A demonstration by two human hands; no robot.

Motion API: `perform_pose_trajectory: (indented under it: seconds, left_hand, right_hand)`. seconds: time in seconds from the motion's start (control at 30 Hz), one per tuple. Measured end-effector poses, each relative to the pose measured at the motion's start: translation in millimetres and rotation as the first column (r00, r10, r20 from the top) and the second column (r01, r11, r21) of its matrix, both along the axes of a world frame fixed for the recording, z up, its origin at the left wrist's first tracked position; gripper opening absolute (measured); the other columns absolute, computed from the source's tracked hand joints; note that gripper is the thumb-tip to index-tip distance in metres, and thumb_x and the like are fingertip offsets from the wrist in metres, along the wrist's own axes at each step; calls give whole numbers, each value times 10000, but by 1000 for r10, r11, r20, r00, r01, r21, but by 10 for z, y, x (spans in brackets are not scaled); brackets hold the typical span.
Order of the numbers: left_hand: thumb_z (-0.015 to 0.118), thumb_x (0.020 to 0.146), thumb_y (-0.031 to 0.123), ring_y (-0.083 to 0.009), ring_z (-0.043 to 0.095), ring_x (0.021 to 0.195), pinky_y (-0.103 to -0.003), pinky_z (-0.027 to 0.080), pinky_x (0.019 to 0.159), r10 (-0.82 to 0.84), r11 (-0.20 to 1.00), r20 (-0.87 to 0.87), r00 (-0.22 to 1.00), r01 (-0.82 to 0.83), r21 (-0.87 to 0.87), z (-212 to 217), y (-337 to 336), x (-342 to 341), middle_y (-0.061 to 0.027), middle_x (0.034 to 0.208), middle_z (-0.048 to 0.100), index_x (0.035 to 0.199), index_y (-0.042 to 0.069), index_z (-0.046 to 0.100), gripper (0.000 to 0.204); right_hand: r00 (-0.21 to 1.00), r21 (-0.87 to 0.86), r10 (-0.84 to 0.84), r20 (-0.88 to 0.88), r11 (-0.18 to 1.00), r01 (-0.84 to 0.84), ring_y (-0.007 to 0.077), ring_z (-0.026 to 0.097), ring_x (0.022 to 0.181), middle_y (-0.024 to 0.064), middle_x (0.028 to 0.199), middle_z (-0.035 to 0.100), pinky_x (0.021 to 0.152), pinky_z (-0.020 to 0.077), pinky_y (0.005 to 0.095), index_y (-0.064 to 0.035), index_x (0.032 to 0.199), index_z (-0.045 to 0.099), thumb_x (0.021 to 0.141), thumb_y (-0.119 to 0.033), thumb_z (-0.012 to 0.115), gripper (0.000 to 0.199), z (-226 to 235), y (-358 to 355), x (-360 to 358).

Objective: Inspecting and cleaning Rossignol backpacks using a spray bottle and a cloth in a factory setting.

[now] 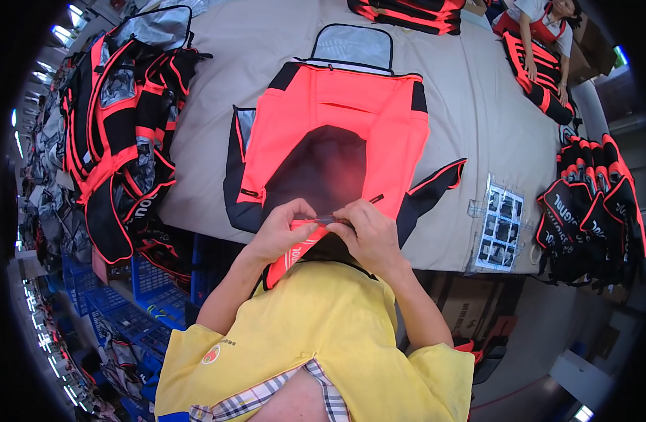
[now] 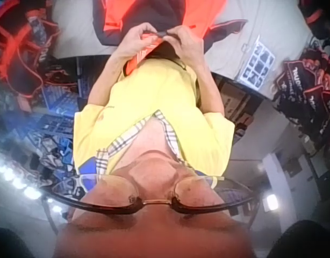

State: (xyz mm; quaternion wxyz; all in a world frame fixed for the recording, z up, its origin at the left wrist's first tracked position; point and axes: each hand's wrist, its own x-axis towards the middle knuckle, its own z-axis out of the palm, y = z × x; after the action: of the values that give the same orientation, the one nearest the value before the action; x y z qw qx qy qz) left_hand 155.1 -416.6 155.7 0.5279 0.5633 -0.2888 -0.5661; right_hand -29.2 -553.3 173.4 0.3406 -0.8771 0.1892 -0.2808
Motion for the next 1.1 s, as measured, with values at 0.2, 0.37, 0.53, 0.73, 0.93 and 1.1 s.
perform_pose_trajectory:
  seconds: [0.2, 0.37, 0.53, 0.73, 0.93, 1.1]
  left_hand:
    - [683, 934, 26, -40, 593, 868, -229, 506, 768, 10, 1000, 5, 1000, -10, 22, 40, -18, 2, -11, 950, 660, 1047, -16, 634, 130]
    - [700, 955, 52, -35, 591, 854, -225, 500, 748, 6, 1000, 23, 1000, -6, 19, 23, -14, 11, -10, 939, 660, 1065, -12, 633, 143]
    - [689, 982, 63, -31, 581, 874, -222, 493, 765, -8, 1000, -3, 1000, 8, 14, 18, -22, 14, -4, 964, 650, 1078, -11, 628, 136]
    - [554, 1059, 120, -21, 518, 905, -217, 449, 810, -2, 998, -80, 997, -3, -70, 23, 9, 43, 36, 940, 591, 1061, 8, 599, 120]
    - [513, 1071, 158, -20, 452, 846, -214, 395, 759, 51, 998, -155, 987, -54, -18, 28, 40, -33, 58, 891, 536, 993, 36, 575, 158]
    - [522, 1051, 143, -22, 448, 818, -221, 385, 734, 132, 991, -133, 982, -129, 25, 89, 57, -142, 63, 862, 531, 951, 37, 578, 156]
  right_hand:
    - [999, 0, -16, 38, 1000, 16, 277, 682, 746, 83, 875, 678, 629, 534, 384, -44, 968, 674, 864, -194, 844, 250, -83, -20, 17]
    - [999, 125, -44, 27, 991, 40, 279, 675, 738, 87, 853, 674, 622, 529, 381, -41, 970, 669, 854, -169, 853, 253, -72, 3, -68]
    - [999, 70, -20, 44, 997, 17, 231, 633, 693, 102, 864, 665, 603, 505, 328, -18, 980, 681, 864, -87, 853, 218, -21, 29, -95]
    - [998, 47, -64, 9, 997, 63, 275, 678, 740, 81, 852, 679, 612, 525, 383, -45, 938, 652, 859, -186, 853, 258, -7, 52, -23]
    - [998, -3, -57, 7, 998, 57, 274, 677, 734, 80, 849, 677, 615, 527, 379, -46, 943, 666, 857, -205, 853, 261, 7, 59, -25]
    - [1000, 61, -16, -26, 998, 17, 252, 658, 707, 107, 874, 677, 606, 524, 339, -23, 993, 684, 865, -123, 859, 238, 48, 51, -112]
